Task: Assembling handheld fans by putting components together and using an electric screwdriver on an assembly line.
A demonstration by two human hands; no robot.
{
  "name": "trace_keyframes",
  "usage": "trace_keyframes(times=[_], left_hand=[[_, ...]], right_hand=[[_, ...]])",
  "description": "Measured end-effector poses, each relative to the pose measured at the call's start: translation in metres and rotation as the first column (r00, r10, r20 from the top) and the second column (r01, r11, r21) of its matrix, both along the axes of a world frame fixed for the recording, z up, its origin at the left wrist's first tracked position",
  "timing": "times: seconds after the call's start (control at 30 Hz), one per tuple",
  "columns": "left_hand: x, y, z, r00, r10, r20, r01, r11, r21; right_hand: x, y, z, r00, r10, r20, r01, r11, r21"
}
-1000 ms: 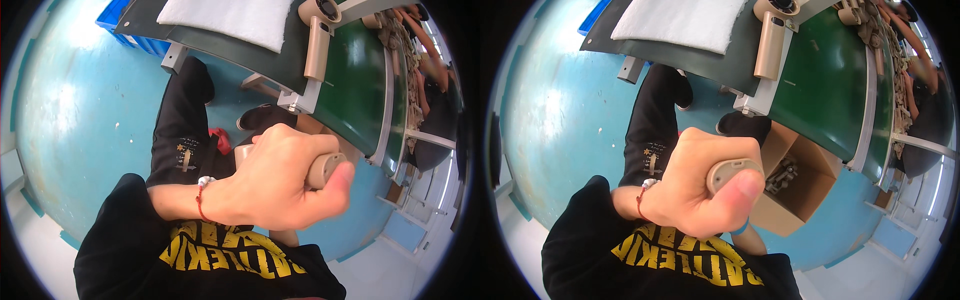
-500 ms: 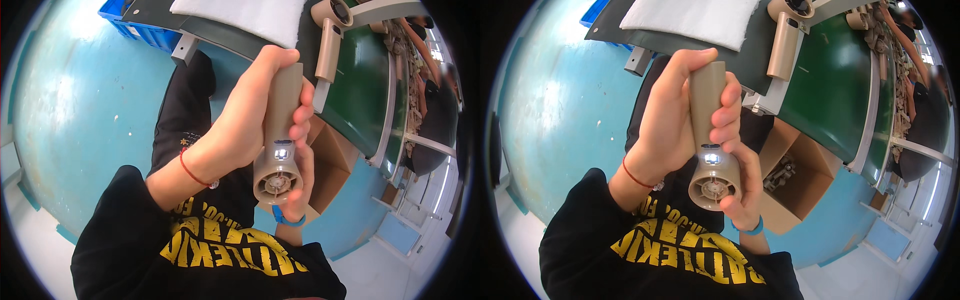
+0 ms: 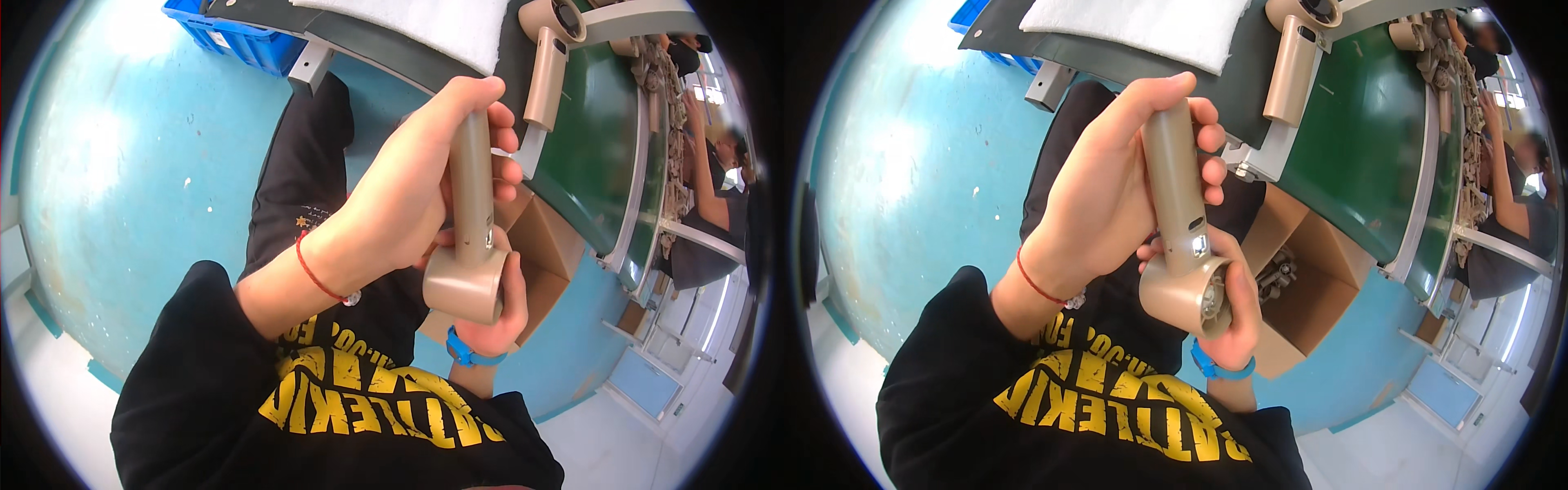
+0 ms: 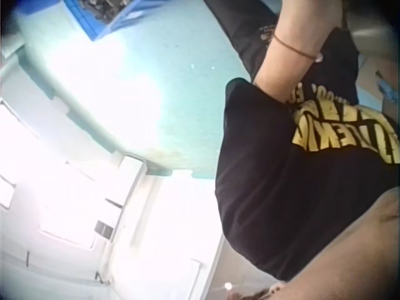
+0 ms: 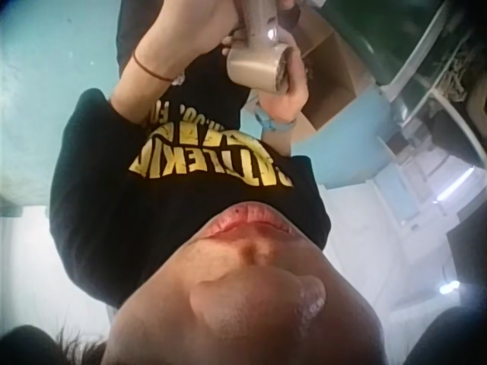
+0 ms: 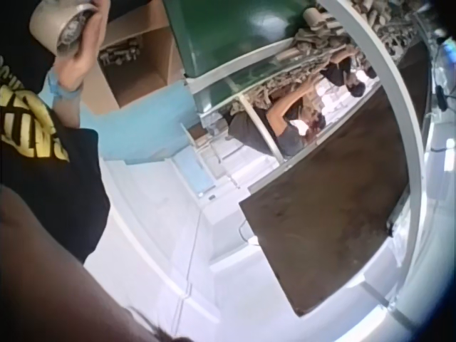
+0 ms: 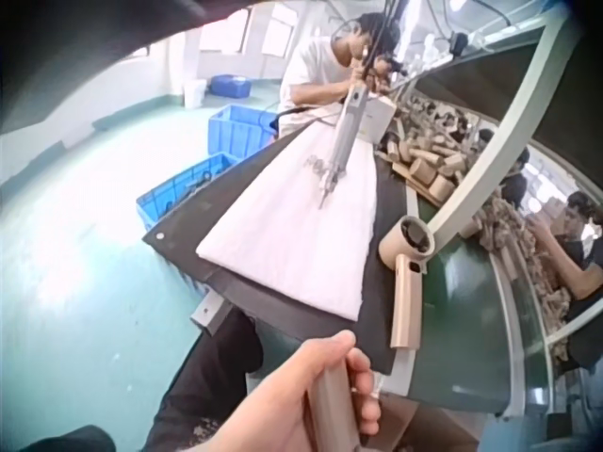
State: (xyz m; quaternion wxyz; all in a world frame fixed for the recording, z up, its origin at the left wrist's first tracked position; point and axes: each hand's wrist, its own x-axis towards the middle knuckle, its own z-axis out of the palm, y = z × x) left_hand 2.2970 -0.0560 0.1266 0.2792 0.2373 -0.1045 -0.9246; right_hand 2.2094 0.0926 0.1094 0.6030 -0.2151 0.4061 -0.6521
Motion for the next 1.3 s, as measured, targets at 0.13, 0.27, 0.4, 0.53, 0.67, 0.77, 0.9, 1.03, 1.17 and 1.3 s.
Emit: trace_keyframes(times=[0.13,0.27,0.4,0.53,0.67,0.77,0.9,1.03,1.17,1.3], left_hand=[[-0.002,0.001,-0.003,1.000,-0.028,0.013,0.028,0.999,-0.036],[-0.004,0.005,-0.004,0.998,0.061,0.009,-0.061,0.998,-0.019],[-0.005,0.012,-0.005,0.992,0.087,0.087,-0.077,0.991,-0.112],[-0.009,0.014,-0.005,0.979,0.132,0.156,-0.102,0.977,-0.189],[-0.012,0.015,-0.001,0.975,0.141,0.173,-0.101,0.970,-0.222],[-0.016,0.018,0.004,0.978,0.095,0.187,-0.042,0.962,-0.271],[-0.013,0.015,-0.004,0.972,0.133,0.194,-0.076,0.958,-0.275],[-0.012,0.014,0.004,0.983,0.123,0.140,-0.080,0.958,-0.277],[-0.008,0.007,0.018,0.982,0.182,-0.056,-0.190,0.950,-0.246],[-0.016,-0.006,0.019,0.932,0.238,-0.273,-0.309,0.917,-0.254]], right_hand=[[-0.001,0.000,0.001,0.997,-0.065,-0.037,0.067,0.997,0.046],[-0.003,0.001,0.004,0.997,0.009,0.080,-0.012,0.999,0.046],[-0.010,-0.003,0.008,0.923,0.092,-0.373,-0.058,0.993,0.104],[-0.011,-0.011,0.017,0.901,0.076,-0.428,-0.002,0.985,0.171],[-0.007,-0.019,0.018,0.857,0.094,-0.507,0.001,0.983,0.185],[-0.007,-0.021,0.020,0.859,0.039,-0.510,0.066,0.980,0.187],[-0.010,-0.020,0.006,0.744,0.082,-0.663,0.021,0.989,0.146],[-0.006,-0.013,0.000,0.793,0.036,-0.608,0.054,0.990,0.129],[-0.013,-0.016,0.019,0.826,-0.035,-0.562,0.036,0.999,-0.010],[-0.027,-0.014,0.029,0.750,-0.129,-0.649,0.081,0.991,-0.105]])
